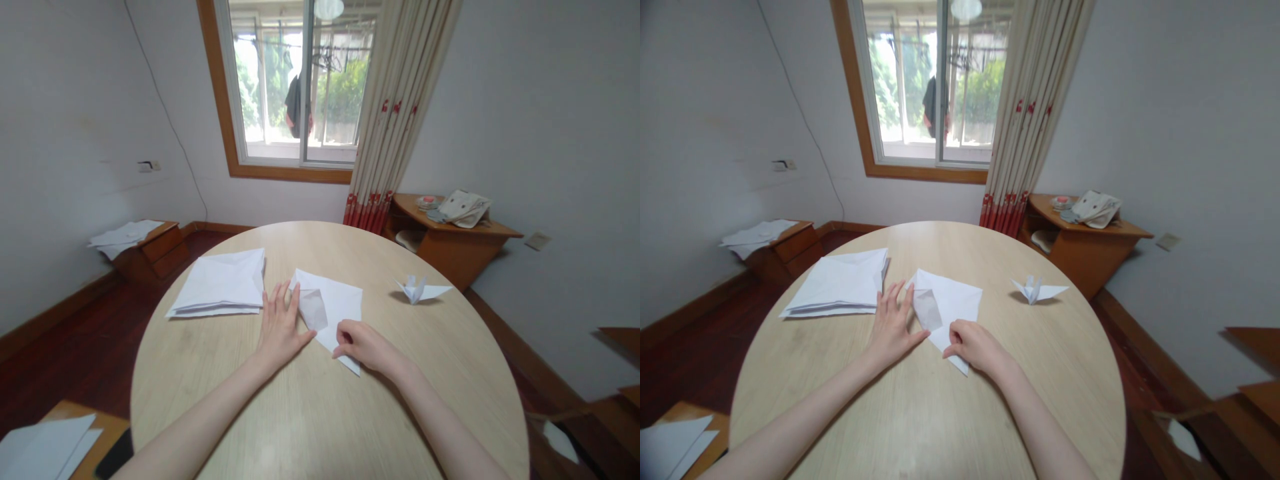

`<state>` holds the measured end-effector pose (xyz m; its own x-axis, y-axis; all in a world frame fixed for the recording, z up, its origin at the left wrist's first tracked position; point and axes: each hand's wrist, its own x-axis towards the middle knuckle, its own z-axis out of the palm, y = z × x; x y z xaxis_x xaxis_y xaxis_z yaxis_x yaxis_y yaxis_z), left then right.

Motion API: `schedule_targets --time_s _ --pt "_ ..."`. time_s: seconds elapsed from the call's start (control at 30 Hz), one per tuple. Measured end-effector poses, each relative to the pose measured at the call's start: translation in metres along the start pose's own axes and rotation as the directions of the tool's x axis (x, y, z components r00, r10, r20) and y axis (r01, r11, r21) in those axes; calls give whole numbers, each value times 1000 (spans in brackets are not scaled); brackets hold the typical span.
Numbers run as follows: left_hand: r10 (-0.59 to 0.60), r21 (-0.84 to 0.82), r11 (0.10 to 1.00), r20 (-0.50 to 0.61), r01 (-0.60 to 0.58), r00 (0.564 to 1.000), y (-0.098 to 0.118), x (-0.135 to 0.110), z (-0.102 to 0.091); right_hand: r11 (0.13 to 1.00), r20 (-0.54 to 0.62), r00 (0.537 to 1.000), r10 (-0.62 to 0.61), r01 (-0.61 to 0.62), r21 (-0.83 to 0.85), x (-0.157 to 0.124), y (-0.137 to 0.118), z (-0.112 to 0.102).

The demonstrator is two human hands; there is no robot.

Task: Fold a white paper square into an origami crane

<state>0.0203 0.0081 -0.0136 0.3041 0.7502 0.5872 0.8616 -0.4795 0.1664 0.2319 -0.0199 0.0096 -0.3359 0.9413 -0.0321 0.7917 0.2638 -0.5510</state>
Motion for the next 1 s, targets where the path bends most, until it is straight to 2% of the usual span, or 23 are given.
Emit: schedule_targets --time_s 0.23,0.53,1.0 --pt "2 -7 1000 -6 -2 1000 0 0 0 999 30 999 22 -23 41 -1 7 -2" --pt "3 -6 1000 -6 -3 1000 0 0 0 993 95 990 109 -113 41 -7 5 -12" --pt "3 7 1000 4 -3 1000 -1 0 1 990 138 981 136 -141 28 -12 10 -14"
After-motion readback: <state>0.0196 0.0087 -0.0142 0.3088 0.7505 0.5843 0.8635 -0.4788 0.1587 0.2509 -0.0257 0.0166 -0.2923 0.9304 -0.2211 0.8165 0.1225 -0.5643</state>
